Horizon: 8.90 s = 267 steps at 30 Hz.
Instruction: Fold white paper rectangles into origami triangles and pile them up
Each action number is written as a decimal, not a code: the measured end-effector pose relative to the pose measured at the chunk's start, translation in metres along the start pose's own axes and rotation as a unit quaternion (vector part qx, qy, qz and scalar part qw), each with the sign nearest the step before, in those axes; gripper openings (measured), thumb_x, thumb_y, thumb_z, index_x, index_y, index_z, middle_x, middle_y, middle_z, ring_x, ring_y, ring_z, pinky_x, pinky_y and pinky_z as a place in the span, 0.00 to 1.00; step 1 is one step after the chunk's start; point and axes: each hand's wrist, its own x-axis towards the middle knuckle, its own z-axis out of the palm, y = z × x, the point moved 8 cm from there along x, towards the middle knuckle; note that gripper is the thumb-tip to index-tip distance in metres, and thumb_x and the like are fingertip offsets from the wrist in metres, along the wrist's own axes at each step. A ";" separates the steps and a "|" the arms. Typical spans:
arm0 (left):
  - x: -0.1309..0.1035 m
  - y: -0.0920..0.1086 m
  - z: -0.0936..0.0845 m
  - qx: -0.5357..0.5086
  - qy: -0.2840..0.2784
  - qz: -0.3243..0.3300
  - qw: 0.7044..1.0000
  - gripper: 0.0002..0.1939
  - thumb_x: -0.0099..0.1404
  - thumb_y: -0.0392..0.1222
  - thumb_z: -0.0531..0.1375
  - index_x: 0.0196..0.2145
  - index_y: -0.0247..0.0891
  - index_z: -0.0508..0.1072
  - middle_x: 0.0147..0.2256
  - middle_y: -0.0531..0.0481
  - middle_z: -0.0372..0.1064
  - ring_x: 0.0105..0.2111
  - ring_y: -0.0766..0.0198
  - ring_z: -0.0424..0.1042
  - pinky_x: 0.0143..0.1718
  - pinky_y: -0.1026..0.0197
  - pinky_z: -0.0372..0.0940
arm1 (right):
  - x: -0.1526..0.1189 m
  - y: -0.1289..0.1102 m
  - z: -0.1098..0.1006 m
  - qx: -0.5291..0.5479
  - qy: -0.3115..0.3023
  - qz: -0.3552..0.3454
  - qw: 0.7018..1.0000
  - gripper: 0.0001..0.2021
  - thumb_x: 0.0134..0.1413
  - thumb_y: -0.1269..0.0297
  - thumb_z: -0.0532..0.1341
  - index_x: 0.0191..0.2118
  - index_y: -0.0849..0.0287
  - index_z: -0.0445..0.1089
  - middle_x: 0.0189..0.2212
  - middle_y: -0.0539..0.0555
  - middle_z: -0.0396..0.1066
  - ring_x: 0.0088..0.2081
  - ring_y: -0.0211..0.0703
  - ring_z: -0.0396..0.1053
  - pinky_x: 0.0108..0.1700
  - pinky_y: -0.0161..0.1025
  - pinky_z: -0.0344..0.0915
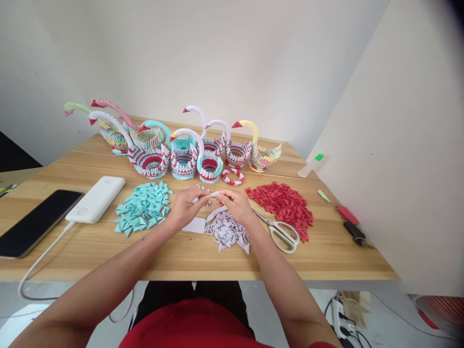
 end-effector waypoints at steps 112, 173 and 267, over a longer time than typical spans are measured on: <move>0.001 -0.011 0.006 -0.001 -0.005 -0.098 0.995 0.09 0.63 0.38 0.58 0.27 0.37 0.75 0.25 0.51 0.72 0.27 0.64 0.69 0.34 0.60 0.61 | 0.001 0.018 0.006 0.058 0.065 0.087 0.992 0.08 0.50 0.60 0.60 0.26 0.59 0.68 0.21 0.46 0.67 0.21 0.33 0.64 0.24 0.32 0.62; 0.003 -0.006 0.010 -0.033 -0.070 -0.135 0.988 0.12 0.64 0.41 0.56 0.24 0.37 0.69 0.22 0.55 0.71 0.24 0.67 0.67 0.30 0.65 0.58 | 0.002 0.017 0.002 0.035 0.036 0.027 0.998 0.10 0.51 0.58 0.63 0.28 0.58 0.69 0.23 0.47 0.68 0.26 0.35 0.64 0.31 0.34 0.61; 0.005 -0.007 0.009 -0.085 -0.071 -0.118 0.987 0.11 0.63 0.41 0.57 0.25 0.35 0.71 0.24 0.54 0.68 0.26 0.68 0.63 0.30 0.65 0.57 | -0.009 -0.033 0.003 -0.226 0.029 -0.228 0.946 0.06 0.61 0.67 0.56 0.35 0.55 0.69 0.32 0.52 0.73 0.37 0.42 0.70 0.40 0.39 0.65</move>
